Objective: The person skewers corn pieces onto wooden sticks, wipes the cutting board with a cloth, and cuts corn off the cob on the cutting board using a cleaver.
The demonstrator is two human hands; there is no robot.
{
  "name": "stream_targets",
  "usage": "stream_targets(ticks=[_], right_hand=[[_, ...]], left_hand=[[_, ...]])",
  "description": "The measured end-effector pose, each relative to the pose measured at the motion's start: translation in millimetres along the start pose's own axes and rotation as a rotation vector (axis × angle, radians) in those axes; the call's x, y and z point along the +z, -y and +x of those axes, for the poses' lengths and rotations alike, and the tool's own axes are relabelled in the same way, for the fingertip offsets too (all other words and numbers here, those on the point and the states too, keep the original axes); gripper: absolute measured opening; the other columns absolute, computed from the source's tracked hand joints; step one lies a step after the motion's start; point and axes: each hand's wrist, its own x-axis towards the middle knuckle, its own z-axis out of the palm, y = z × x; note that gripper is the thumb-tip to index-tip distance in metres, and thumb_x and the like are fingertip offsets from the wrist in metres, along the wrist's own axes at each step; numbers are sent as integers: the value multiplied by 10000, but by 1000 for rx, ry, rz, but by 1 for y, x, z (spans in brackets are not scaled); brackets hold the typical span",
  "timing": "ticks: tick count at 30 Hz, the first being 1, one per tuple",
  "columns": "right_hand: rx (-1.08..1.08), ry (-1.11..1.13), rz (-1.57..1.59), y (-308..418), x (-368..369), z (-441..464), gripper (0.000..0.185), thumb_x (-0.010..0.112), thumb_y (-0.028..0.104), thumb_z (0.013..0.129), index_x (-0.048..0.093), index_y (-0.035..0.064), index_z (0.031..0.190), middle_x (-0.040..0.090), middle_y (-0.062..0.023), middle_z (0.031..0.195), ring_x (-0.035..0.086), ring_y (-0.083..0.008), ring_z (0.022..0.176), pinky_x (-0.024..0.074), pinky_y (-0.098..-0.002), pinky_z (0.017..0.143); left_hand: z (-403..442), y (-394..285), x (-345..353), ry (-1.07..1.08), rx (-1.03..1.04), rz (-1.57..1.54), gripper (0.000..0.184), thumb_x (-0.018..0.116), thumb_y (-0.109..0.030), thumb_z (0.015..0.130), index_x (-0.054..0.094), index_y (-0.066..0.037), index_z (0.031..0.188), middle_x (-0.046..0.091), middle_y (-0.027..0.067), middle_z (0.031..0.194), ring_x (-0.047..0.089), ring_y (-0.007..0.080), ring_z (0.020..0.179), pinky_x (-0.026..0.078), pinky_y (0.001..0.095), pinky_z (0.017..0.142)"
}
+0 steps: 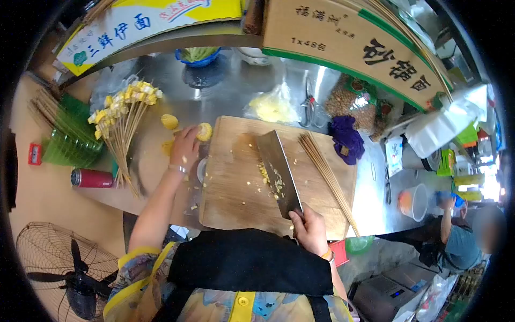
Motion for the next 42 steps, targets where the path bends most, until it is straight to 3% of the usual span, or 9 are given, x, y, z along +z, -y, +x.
stream_targets(ticks=[3, 8, 9, 11, 14, 17, 22, 28, 42], right_hand=[[-54, -97, 70, 9, -2, -8, 124, 585, 79, 895, 529, -7, 826, 488, -23, 521, 455, -84, 403, 352, -256, 399], [-33, -236, 23, 2, -14, -19, 81, 578, 54, 893, 566, -22, 919, 508, -35, 547, 475, -82, 425, 360, -254, 405], [-26, -245, 21, 0, -16, -19, 81, 578, 54, 893, 566, -22, 919, 508, -35, 547, 475, -82, 425, 360, -254, 405], [-20, -275, 25, -7, -16, -18, 83, 572, 57, 897, 567, -21, 926, 526, -35, 572, 472, -72, 425, 361, -244, 405], [-35, -277, -52, -24, -11, -14, 100, 591, 64, 873, 565, -20, 922, 555, -112, 634, 536, -192, 502, 412, -313, 483], [-47, -176, -140, -31, -1, -9, 108, 603, 77, 839, 551, -11, 874, 546, -229, 720, 534, -419, 679, 434, -407, 601], [-181, -92, -298, -24, 10, -4, 115, 584, 98, 841, 533, -5, 842, 548, -217, 747, 556, -407, 721, 431, -441, 615], [-319, -2, -491, -25, 22, -2, 119, 559, 131, 849, 512, 29, 887, 567, -183, 796, 582, -389, 710, 466, -463, 605], [-309, 157, -778, 4, 31, 1, 178, 533, 82, 787, 499, 52, 959, 574, -131, 845, 637, -327, 656, 517, -423, 564]], left_hand=[[30, 21, 42, 100, 95, 206, 415, 599, -44, 765, 549, -90, 1174, 554, 117, 1186, 533, 317, 1061, 451, 384, 908], [57, -1, 17, 498, -75, 313, 493, 674, -144, 706, 549, -104, 1181, 550, 128, 1163, 518, 319, 1078, 458, 390, 902], [56, -5, 11, 504, -67, 307, 493, 674, -144, 706, 549, -104, 1181, 550, 128, 1163, 518, 319, 1078, 458, 390, 902], [48, -14, 0, 152, -38, 231, 517, 715, -183, 664, 564, -100, 1152, 569, 136, 1100, 543, 328, 1029, 456, 396, 892], [22, -52, -19, 222, -190, -226, 531, 725, -168, 669, 558, -78, 1165, 577, 148, 1131, 565, 309, 1028, 447, 379, 912], [-32, -111, -16, 317, -48, -285, 546, 751, -182, 655, 557, -52, 1148, 592, 156, 1121, 572, 312, 1024, 450, 381, 903], [-81, -130, 16, 399, 55, -268, 495, 749, -153, 667, 543, -37, 1101, 561, 142, 1127, 514, 350, 1031, 427, 405, 897], [-91, -126, 17, 193, 176, -312, 388, 745, -102, 673, 598, -34, 1026, 586, 101, 1106, 540, 315, 990, 449, 385, 854], [-90, -121, 24, 210, 205, -233, 344, 721, -94, 673, 620, -36, 996, 581, 112, 1079, 537, 339, 933, 468, 402, 817]])
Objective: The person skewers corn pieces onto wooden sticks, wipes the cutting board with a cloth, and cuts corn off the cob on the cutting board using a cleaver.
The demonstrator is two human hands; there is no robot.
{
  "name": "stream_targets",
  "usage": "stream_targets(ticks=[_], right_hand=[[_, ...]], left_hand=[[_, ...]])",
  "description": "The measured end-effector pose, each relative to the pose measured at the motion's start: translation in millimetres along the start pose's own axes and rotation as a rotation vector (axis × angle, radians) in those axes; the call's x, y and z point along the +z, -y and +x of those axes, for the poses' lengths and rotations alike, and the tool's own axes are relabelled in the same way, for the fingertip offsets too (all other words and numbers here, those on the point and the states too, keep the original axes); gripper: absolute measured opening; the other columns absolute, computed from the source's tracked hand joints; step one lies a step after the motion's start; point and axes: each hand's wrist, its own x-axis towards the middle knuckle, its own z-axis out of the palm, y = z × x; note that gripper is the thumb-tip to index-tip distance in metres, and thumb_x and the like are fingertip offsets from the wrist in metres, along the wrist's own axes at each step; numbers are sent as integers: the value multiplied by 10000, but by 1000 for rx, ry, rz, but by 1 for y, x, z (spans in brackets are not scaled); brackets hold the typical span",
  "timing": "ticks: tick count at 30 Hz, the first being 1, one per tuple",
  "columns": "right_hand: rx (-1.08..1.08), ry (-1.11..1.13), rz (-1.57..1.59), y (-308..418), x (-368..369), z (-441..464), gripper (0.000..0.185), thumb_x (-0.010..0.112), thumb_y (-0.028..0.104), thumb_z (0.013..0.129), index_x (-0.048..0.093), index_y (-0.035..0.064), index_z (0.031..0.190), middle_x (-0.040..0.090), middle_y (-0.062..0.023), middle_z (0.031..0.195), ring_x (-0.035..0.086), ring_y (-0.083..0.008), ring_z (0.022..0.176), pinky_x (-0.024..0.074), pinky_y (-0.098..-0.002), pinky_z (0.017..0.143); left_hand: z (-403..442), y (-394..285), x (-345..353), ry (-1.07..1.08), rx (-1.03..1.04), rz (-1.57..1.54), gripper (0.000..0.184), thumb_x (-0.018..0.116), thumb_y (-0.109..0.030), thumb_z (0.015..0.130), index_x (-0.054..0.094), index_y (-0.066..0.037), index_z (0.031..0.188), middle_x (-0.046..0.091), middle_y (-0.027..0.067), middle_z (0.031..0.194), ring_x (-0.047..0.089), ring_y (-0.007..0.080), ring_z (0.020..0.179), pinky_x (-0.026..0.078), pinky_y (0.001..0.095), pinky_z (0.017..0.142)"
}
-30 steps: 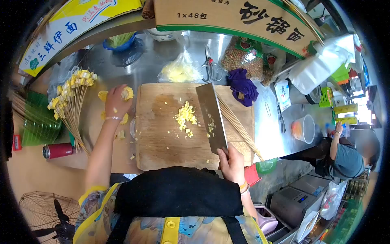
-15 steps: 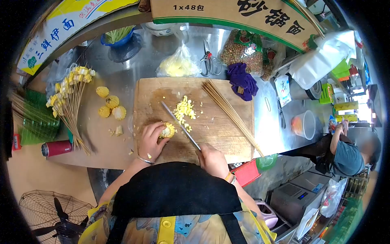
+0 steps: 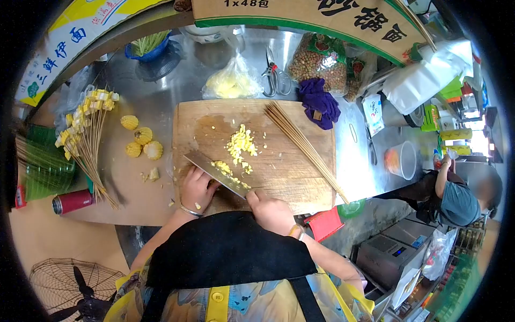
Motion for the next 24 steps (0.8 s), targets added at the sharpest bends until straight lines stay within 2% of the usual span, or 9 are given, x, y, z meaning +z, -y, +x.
stream_targets(ticks=[4, 6, 10, 12, 17, 19, 22, 24], right_hand=[[6, 29, -141, 0, 13, 7, 145, 520, 71, 797, 484, 52, 936, 582, -128, 852, 644, -322, 628, 523, -421, 528], [-8, 44, -146, 0, 17, 14, 144, 517, 71, 800, 481, 48, 938, 584, -129, 856, 645, -325, 625, 524, -422, 522], [-15, 38, -122, -5, 20, 23, 154, 511, 69, 803, 477, 37, 950, 587, -143, 865, 649, -321, 629, 528, -412, 523], [-29, 14, -131, -3, 26, 26, 158, 513, 68, 800, 478, 34, 950, 588, -144, 851, 650, -320, 634, 530, -408, 528], [-72, -37, -161, -2, 19, 22, 163, 523, 60, 788, 484, 27, 944, 597, -153, 824, 651, -322, 651, 535, -401, 549], [6, 63, -101, 0, 23, 36, 285, 546, 67, 778, 472, 8, 1047, 611, -182, 826, 628, -361, 660, 512, -452, 591], [-67, 16, -76, 4, 29, 62, 230, 544, 67, 797, 486, -21, 1002, 608, -208, 809, 616, -388, 686, 500, -456, 604], [-9, -52, 28, -8, 29, 66, 196, 537, 71, 817, 493, -25, 981, 601, -218, 808, 605, -407, 704, 489, -463, 616]], left_hand=[[2, 0, 1, -31, 20, 11, 326, 718, -99, 680, 627, -44, 989, 583, 111, 1086, 541, 346, 920, 468, 407, 808], [1, -1, -1, 10, -53, -4, 340, 746, -133, 674, 644, -51, 988, 605, 109, 1102, 554, 335, 1016, 467, 390, 853], [2, 3, 4, -15, -62, -2, 360, 753, -158, 675, 645, -57, 1003, 606, 105, 1099, 559, 327, 1010, 469, 385, 849], [3, 3, 3, -32, -19, -47, 347, 731, -130, 679, 629, -38, 997, 590, 120, 1087, 549, 350, 865, 470, 408, 774], [4, 2, 5, -46, -56, -38, 376, 747, -155, 668, 623, -39, 1004, 589, 117, 1084, 544, 347, 866, 468, 409, 767], [2, 1, 4, -55, -64, -45, 385, 749, -160, 668, 621, -40, 1010, 589, 117, 1083, 543, 346, 869, 467, 409, 765], [5, -2, -1, -46, -53, -46, 407, 757, -172, 661, 605, -43, 1016, 578, 116, 1074, 538, 345, 885, 463, 408, 769], [8, -9, -6, 90, -189, 0, 426, 768, -241, 667, 600, -47, 1007, 587, 110, 1032, 566, 322, 965, 476, 385, 822]])
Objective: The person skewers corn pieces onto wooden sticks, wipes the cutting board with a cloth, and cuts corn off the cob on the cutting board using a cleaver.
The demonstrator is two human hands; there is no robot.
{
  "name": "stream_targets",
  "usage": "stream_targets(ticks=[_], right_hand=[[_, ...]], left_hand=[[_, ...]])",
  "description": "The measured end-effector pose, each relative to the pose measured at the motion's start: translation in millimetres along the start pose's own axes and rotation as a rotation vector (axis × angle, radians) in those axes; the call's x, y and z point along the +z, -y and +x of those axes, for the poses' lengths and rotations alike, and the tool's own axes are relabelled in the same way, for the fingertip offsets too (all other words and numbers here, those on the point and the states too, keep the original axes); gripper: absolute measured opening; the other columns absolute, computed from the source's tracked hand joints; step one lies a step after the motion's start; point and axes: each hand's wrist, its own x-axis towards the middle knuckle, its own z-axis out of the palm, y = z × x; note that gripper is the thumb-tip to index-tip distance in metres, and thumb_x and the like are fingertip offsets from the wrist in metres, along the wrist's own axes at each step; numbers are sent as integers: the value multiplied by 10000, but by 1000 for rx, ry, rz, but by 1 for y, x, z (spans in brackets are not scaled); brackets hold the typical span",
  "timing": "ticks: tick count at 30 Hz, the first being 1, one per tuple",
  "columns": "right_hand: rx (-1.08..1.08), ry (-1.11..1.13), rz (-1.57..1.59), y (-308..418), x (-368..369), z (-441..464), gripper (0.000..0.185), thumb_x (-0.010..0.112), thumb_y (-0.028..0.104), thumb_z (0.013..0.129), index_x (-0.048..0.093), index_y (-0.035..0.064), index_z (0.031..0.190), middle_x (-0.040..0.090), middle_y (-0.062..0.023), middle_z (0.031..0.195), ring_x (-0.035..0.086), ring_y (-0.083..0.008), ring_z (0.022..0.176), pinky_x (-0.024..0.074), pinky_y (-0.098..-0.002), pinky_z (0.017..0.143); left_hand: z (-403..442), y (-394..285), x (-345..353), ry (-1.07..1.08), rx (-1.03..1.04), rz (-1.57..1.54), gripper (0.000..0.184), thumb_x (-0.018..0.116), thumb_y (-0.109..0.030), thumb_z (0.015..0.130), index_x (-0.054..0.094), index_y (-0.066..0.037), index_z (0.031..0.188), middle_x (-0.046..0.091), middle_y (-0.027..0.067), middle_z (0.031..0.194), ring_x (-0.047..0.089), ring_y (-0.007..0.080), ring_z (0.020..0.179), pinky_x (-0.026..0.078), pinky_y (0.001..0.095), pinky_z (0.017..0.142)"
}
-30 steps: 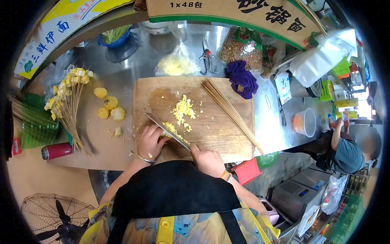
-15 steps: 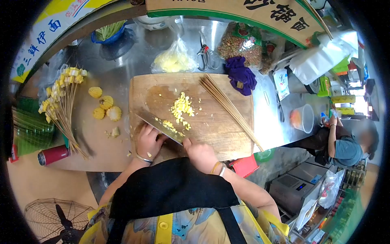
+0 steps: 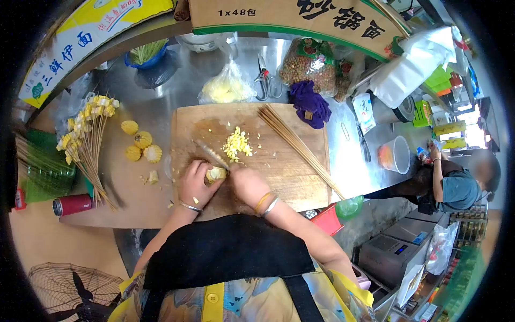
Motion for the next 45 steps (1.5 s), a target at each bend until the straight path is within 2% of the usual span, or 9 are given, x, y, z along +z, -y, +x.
stream_targets(ticks=[3, 5, 9, 15, 25, 28, 33, 38, 45], right_hand=[[144, -55, 184, -7, -13, -13, 142, 518, 97, 869, 504, -25, 941, 581, -239, 827, 570, -445, 744, 456, -483, 638], [-23, -220, 218, -2, -26, -29, 137, 487, 110, 879, 475, 1, 961, 605, -252, 769, 592, -445, 712, 464, -516, 611], [103, 3, 31, -5, -19, -57, 154, 489, 99, 855, 469, 24, 988, 610, -201, 800, 618, -404, 686, 490, -491, 584], [53, 71, -43, 6, -16, -75, 225, 513, 61, 780, 484, 37, 1002, 609, -154, 842, 649, -346, 684, 523, -440, 592], [58, 121, -71, 13, -17, -61, 207, 509, 56, 793, 486, 27, 997, 586, -168, 922, 653, -338, 738, 533, -431, 611], [41, 139, -65, 12, -10, -38, 176, 498, 54, 803, 488, 14, 974, 588, -185, 907, 648, -350, 735, 532, -437, 611], [60, 60, 41, 4, -4, 4, 166, 494, 48, 812, 499, -10, 968, 623, -227, 771, 630, -385, 704, 513, -473, 610], [51, -54, 208, -4, -7, -33, 117, 543, 112, 861, 503, 10, 902, 594, -217, 799, 583, -423, 686, 466, -489, 627], [31, 96, 10, 13, -23, -61, 182, 494, 55, 813, 482, 14, 991, 614, -190, 887, 640, -378, 721, 515, -464, 626]], left_hand=[[1, -5, 1, -19, -50, -19, 421, 769, -239, 663, 584, -48, 989, 573, 102, 1023, 558, 324, 946, 467, 392, 817], [1, -2, 1, -67, 36, -64, 428, 765, -213, 660, 577, -44, 1007, 558, 113, 1043, 542, 329, 934, 460, 393, 804], [1, 8, -2, 6, 177, -58, 422, 747, -192, 681, 579, -37, 1035, 555, 120, 1046, 522, 335, 946, 450, 402, 811], [-4, 5, 5, -84, 94, 2, 434, 749, -196, 672, 598, -19, 1039, 586, 127, 1037, 537, 354, 942, 455, 408, 833], [-4, 15, 15, -113, 127, 7, 427, 757, -195, 660, 611, -18, 1020, 610, 144, 1031, 561, 357, 926, 461, 410, 810], [-3, 10, 15, -203, 124, -23, 364, 758, -182, 653, 611, -33, 950, 611, 124, 949, 568, 342, 863, 460, 412, 764], [-4, 0, 10, -65, -61, 84, 352, 784, -231, 634, 562, -72, 856, 557, 88, 823, 558, 318, 744, 449, 418, 669], [-6, 3, 2, -152, -69, -27, 355, 764, -224, 661, 579, -56, 914, 564, 92, 861, 576, 329, 774, 465, 409, 661], [-6, 6, 5, -88, -26, -116, 288, 716, -164, 708, 606, -57, 952, 608, 108, 930, 598, 307, 826, 486, 387, 690]])
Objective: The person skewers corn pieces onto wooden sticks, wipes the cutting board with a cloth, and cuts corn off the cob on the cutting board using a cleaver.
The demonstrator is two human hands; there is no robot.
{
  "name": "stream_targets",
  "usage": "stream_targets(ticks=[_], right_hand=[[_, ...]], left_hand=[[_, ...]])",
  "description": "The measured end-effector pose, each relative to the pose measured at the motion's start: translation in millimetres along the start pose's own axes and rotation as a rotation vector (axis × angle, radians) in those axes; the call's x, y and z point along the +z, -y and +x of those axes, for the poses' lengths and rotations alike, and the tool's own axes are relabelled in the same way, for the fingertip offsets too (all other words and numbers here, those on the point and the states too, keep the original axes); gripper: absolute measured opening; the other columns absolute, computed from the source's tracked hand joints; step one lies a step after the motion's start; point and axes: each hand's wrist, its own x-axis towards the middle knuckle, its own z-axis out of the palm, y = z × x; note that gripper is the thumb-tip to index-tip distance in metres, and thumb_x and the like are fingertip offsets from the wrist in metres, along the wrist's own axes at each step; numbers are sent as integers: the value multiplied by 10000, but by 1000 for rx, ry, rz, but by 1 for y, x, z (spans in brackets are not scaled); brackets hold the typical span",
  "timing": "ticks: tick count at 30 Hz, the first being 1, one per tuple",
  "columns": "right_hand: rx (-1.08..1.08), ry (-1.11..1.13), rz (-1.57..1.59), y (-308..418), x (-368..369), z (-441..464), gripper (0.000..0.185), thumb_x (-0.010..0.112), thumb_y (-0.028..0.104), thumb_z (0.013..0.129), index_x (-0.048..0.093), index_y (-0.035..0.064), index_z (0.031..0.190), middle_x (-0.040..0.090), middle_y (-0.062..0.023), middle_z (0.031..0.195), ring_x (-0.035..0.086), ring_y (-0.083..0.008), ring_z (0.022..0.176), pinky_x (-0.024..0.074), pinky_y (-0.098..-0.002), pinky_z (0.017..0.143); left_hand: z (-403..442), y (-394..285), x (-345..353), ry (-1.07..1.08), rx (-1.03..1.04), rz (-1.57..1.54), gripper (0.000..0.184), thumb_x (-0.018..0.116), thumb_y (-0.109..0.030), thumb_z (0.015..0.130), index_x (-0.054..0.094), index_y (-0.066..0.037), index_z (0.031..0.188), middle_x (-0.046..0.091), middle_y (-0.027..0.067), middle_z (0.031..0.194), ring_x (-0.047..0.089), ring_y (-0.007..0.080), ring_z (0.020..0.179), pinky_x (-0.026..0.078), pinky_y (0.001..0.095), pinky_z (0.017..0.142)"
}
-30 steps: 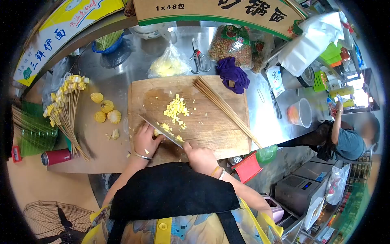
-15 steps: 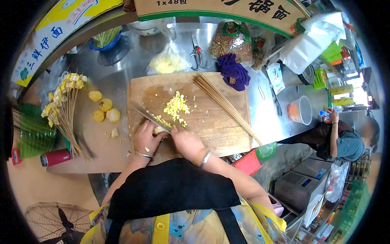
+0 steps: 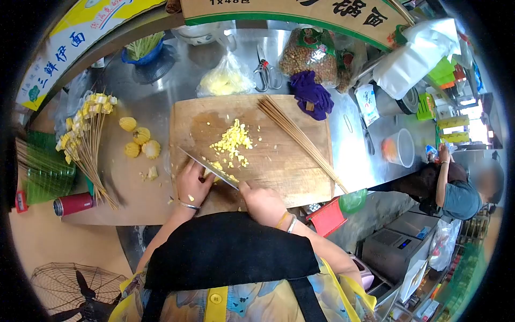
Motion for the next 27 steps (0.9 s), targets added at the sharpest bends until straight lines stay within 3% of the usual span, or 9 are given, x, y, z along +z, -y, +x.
stream_targets(ticks=[5, 8, 11, 13, 17, 19, 21, 23, 27], right_hand=[[8, 55, -41, 9, -2, 7, 197, 484, 33, 808, 485, 21, 1005, 585, -173, 997, 651, -351, 767, 526, -443, 653], [70, 101, -84, 21, -7, 24, 202, 485, 37, 810, 488, 21, 1011, 605, -181, 950, 656, -330, 775, 528, -438, 660], [62, 192, -85, 13, 12, 59, 170, 483, 50, 816, 504, 18, 982, 630, -195, 860, 654, -333, 769, 526, -441, 664], [-77, -85, -27, 9, 21, 74, 135, 495, 72, 831, 514, 6, 947, 628, -225, 769, 635, -374, 744, 508, -466, 658], [-26, -203, 247, -7, 13, 62, 166, 539, 113, 838, 506, -15, 939, 604, -258, 754, 589, -443, 737, 471, -504, 643], [-22, -165, 244, -12, 9, 44, 163, 540, 125, 854, 497, -12, 931, 592, -252, 764, 576, -444, 731, 457, -502, 638], [-14, -144, 245, -11, 1, 31, 164, 542, 136, 871, 488, -10, 924, 579, -245, 774, 562, -446, 724, 444, -500, 633], [82, 32, 103, -6, -6, 20, 164, 521, 160, 887, 487, 4, 925, 586, -244, 781, 574, -432, 730, 454, -493, 638], [19, 44, 7, -11, 10, 11, 171, 469, 99, 852, 484, 8, 996, 624, -228, 705, 630, -393, 670, 492, -497, 593]], left_hand=[[-2, 9, 6, -15, 19, 50, 329, 722, -147, 688, 608, -56, 983, 623, 103, 972, 607, 300, 825, 494, 386, 691], [-2, 7, 6, 39, -68, 31, 351, 721, -147, 681, 607, -64, 1002, 623, 103, 991, 612, 300, 799, 499, 387, 668], [-2, 7, 10, -36, -56, -8, 294, 715, -165, 691, 597, -63, 940, 606, 103, 927, 602, 299, 743, 488, 397, 629], [-2, 11, 13, -66, -44, -9, 272, 738, -141, 692, 579, -54, 896, 533, 92, 737, 519, 212, 545, 436, 337, 520], [-6, 18, 11, -102, -140, 17, 264, 745, -151, 692, 555, -54, 849, 518, 81, 755, 520, 200, 561, 434, 332, 526], [-6, 14, 1, -140, -20, 70, 293, 748, -153, 694, 576, -52, 909, 532, 68, 819, 534, 183, 593, 442, 322, 542], [-7, -2, -10, -74, -39, 17, 313, 753, -160, 693, 586, -51, 935, 538, 62, 844, 539, 175, 604, 449, 313, 551], [-7, -4, -13, -2, -57, -37, 335, 758, -166, 691, 597, -51, 962, 543, 57, 869, 543, 168, 615, 455, 304, 559], [-9, 4, -8, 49, -30, -71, 379, 784, -162, 662, 616, -53, 984, 554, 50, 866, 549, 156, 618, 467, 284, 572]])
